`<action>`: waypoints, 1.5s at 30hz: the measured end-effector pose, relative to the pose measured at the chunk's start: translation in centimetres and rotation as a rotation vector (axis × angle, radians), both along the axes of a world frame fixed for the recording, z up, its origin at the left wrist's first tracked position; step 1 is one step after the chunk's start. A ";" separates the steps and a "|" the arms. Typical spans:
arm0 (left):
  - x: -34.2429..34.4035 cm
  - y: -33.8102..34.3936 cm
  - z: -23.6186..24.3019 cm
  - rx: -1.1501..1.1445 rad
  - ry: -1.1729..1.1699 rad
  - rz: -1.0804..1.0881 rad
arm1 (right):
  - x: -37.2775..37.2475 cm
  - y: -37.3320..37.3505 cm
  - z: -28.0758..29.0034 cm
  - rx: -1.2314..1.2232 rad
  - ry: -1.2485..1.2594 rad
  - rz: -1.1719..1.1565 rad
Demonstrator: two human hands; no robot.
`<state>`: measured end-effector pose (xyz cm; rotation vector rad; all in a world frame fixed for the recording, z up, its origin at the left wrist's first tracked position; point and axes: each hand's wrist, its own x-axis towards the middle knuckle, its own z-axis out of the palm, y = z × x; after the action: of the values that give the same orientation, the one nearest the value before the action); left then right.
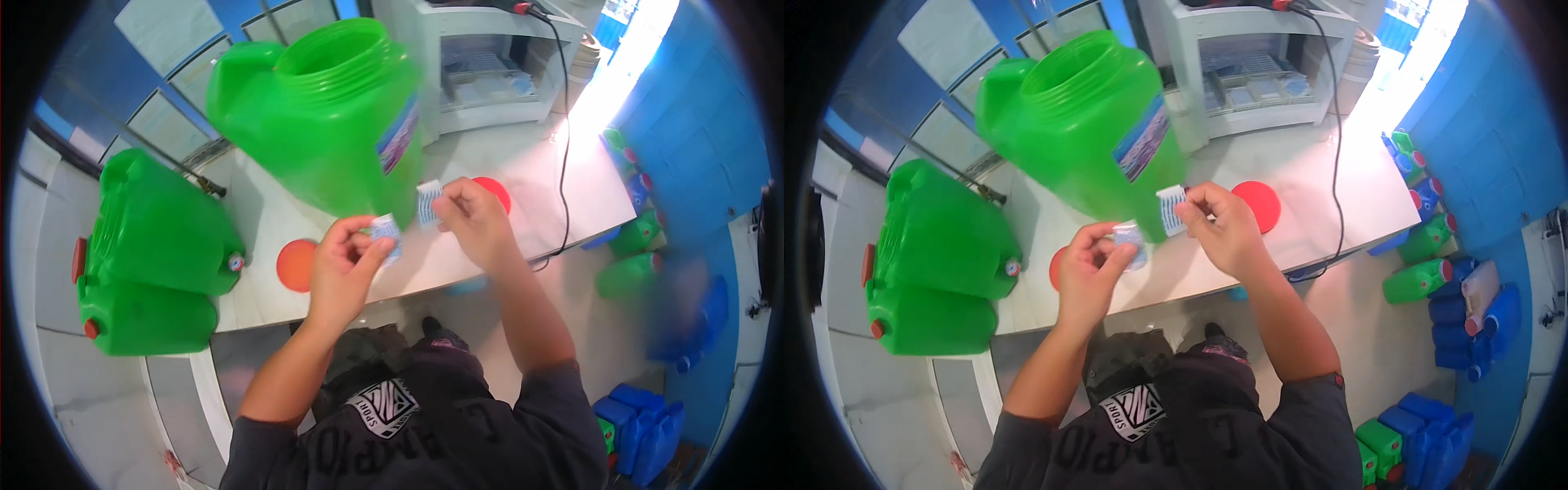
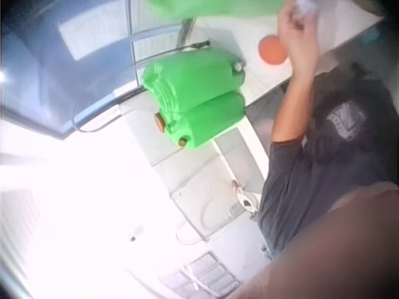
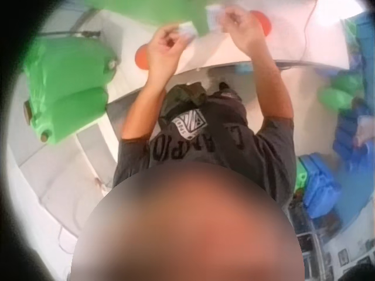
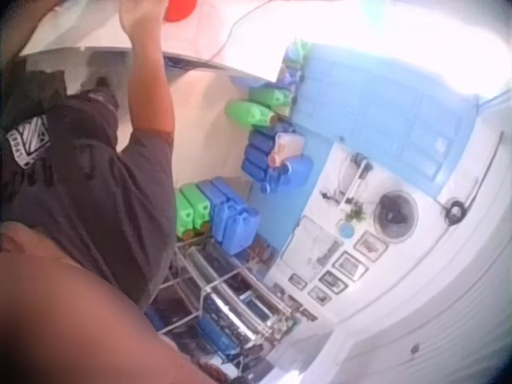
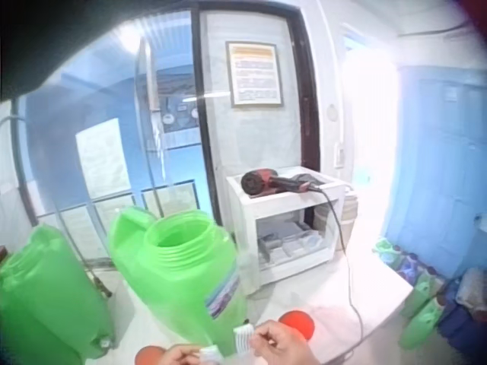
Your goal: The person seals large plastic water containers by placing red caps on them, wrapping shrink bands around the necks, and using a heat gun to shrink the bands. The person handles blue and green containers, wiping the rims and applying the sealing materials one by one.
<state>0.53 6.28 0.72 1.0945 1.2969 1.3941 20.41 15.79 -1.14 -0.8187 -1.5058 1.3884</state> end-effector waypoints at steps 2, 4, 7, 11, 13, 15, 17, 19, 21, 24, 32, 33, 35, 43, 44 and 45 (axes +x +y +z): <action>-0.2 -0.1 -0.5 -0.002 0.009 0.012 | 1.5 3.2 -0.6 -0.026 -0.017 -0.071; -0.7 -0.7 -0.9 -0.006 0.002 0.015 | 3.0 7.4 -1.5 0.029 -0.047 -0.120; -2.3 -2.5 -1.1 -0.073 0.284 0.039 | 6.3 16.8 -3.5 0.076 -0.090 -0.478; -4.6 -5.7 -0.7 -0.130 0.368 0.166 | 10.8 29.3 -6.5 0.114 -0.279 -0.738; -5.4 -7.1 -0.2 -0.151 0.386 0.222 | 12.1 33.3 -7.2 0.227 -0.563 -0.897; -5.9 -8.1 0.1 -0.116 0.407 0.300 | 13.0 36.1 -7.4 0.359 -0.839 -1.033; -6.2 -8.6 0.5 -0.084 0.397 0.375 | 13.7 37.8 -7.4 0.296 -1.034 -0.987; -6.2 -8.7 0.9 -0.004 0.529 0.386 | 13.9 39.1 -7.3 0.261 -1.195 -0.869; -6.2 -8.5 1.5 0.048 0.666 0.368 | 13.7 39.7 -7.2 0.283 -1.150 -0.804; -6.1 -7.7 2.3 0.124 0.866 0.285 | 12.2 37.5 -6.2 0.442 -0.917 -0.924; -3.7 -3.2 2.6 0.480 1.079 0.149 | 2.3 6.9 1.1 0.096 -0.094 0.123; -3.3 -2.5 2.6 0.533 1.089 0.119 | 1.0 3.5 1.3 0.069 -0.037 0.260; -2.5 -1.4 2.7 0.643 1.047 0.061 | -1.1 -0.7 1.4 -0.067 0.082 0.382; 1.0 -1.3 2.9 0.266 0.163 -0.049 | -1.5 -4.6 1.7 0.012 -0.028 0.077; 1.3 -1.5 2.8 0.131 -0.063 -0.116 | -1.3 -5.0 2.0 0.037 -0.032 0.037; 1.5 -1.6 2.7 0.114 -0.042 -0.117 | -1.1 -5.4 2.2 0.045 -0.050 -0.007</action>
<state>2.00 4.68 3.45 1.1914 1.1173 1.4095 19.31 10.37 1.07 -0.8358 -1.5653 1.3332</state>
